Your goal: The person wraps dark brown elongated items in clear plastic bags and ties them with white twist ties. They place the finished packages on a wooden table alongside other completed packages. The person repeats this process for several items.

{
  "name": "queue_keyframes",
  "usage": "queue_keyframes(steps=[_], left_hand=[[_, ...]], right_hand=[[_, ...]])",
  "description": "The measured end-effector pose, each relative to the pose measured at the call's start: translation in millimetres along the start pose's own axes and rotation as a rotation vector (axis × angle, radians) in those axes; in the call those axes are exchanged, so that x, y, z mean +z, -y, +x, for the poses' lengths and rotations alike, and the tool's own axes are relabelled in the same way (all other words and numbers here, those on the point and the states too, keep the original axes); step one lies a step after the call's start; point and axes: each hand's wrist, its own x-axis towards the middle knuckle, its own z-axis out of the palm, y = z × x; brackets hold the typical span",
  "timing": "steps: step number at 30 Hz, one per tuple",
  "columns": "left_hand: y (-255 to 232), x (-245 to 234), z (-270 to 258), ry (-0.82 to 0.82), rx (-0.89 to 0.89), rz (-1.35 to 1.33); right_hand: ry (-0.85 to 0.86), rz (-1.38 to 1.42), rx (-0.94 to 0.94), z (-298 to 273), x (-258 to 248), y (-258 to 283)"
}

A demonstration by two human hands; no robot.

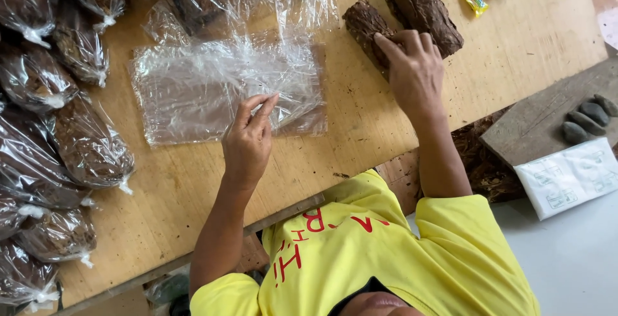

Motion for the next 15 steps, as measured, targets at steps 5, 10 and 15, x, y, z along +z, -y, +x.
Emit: queue_keyframes(steps=[5, 10, 15], left_hand=[[0.8, 3.4, -0.2, -0.005, 0.003, -0.005], [0.2, 3.2, -1.7, 0.0, 0.006, -0.003], [-0.5, 2.4, -3.4, -0.037, 0.008, 0.032]], right_hand=[[0.188, -0.169, 0.06, 0.3, -4.3, 15.2], [0.205, -0.278, 0.117, 0.8, 14.7, 11.1], [0.247, -0.165, 0.174, 1.5, 10.3, 9.4]])
